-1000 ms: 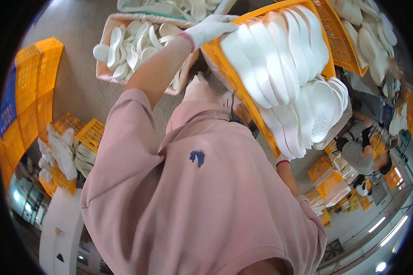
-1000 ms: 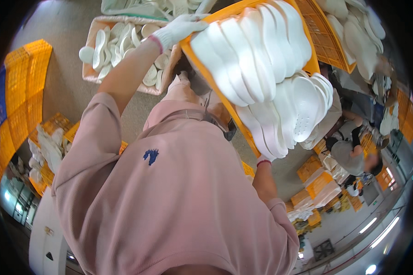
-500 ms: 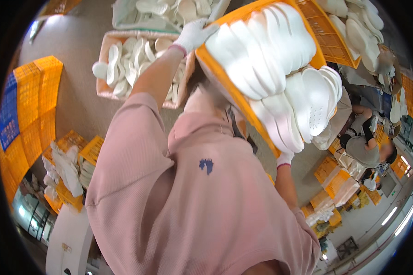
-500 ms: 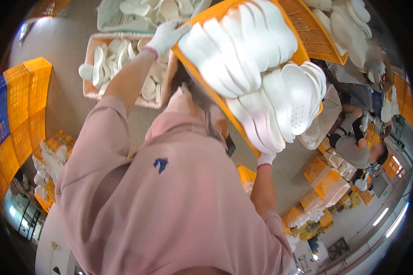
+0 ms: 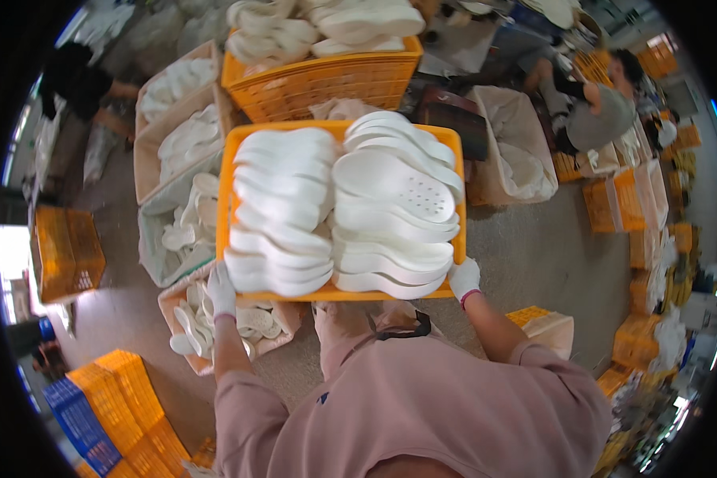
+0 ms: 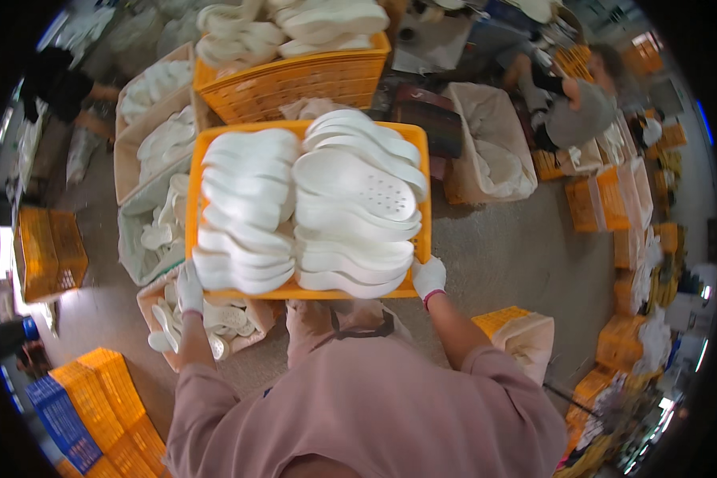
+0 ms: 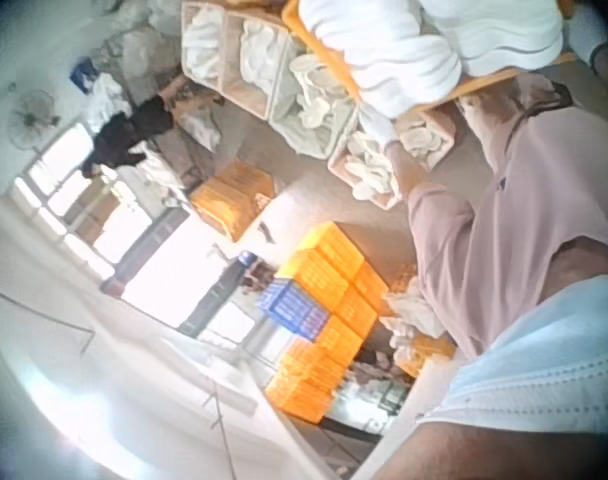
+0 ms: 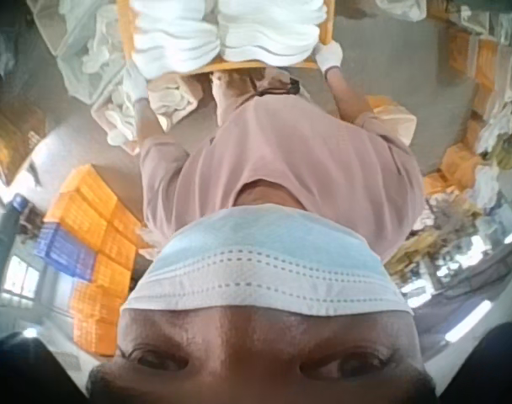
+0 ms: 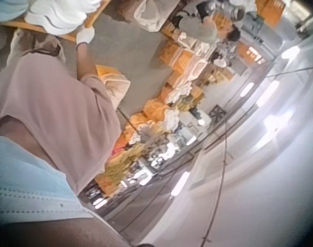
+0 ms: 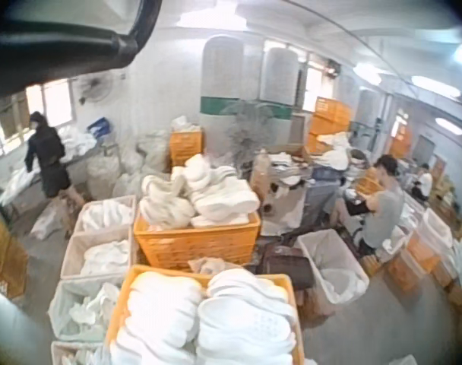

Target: The person removes white fabric from a yellow basket, then picks up a basket of white shoe insoles and places it on a table. They repeatedly pick up individual insoles, wipe them with a cloth, and place them back into the basket.

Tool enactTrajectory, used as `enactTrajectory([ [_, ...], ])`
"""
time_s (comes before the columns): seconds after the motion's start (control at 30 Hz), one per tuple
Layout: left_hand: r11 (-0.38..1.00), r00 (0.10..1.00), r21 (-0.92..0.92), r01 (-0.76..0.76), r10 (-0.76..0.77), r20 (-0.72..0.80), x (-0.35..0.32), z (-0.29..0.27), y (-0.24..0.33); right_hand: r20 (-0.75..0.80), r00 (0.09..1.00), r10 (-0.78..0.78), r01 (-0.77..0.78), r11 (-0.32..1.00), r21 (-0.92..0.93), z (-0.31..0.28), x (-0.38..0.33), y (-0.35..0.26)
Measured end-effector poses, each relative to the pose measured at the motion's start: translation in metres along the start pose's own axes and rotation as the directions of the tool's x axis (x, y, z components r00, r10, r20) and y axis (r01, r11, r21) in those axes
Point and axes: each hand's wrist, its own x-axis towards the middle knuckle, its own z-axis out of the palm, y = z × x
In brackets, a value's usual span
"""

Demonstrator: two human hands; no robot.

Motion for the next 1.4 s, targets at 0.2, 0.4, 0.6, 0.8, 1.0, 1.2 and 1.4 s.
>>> enactTrajectory([
  [0.2, 0.993, 0.973, 0.096, 0.067, -0.044, -0.225, -0.14, 0.016, -0.011, 0.149, 0.988, 0.046, -0.047, 0.999, 0.002, -0.048, 0.017, -0.023],
  [0.4, 0.945, 0.907, -0.166, 0.281, -0.318, -0.276, -0.176, 0.023, -0.014, 0.197, 0.979, -0.05, 0.073, 0.991, -0.113, -0.047, 0.049, -0.048],
  [0.6, 0.983, 0.961, -0.011, 0.185, -0.183, -0.208, -0.124, 0.014, 0.001, 0.169, 0.986, 0.007, 0.023, 0.984, -0.175, -0.029, 0.077, -0.079],
  [0.8, 0.979, 0.966, -0.036, 0.201, -0.204, -0.158, -0.078, 0.005, -0.001, 0.167, 0.986, -0.02, 0.045, 0.988, -0.148, -0.025, 0.086, -0.096],
  [1.0, 0.906, 0.931, -0.27, 0.325, -0.356, -0.076, -0.064, 0.002, -0.022, -0.047, 0.983, -0.178, 0.184, 0.968, 0.172, -0.027, 0.022, -0.055],
  [1.2, 0.684, 0.902, -0.601, 0.413, -0.397, 0.169, -0.119, 0.035, -0.061, 0.165, 0.971, -0.172, 0.173, 0.985, 0.004, -0.021, -0.125, 0.127],
  [1.4, 0.88, 0.718, -0.014, 0.474, -0.377, 0.585, -0.184, 0.175, -0.099, 0.077, 0.685, 0.724, -0.69, 0.679, -0.251, -0.021, -0.256, 0.374],
])
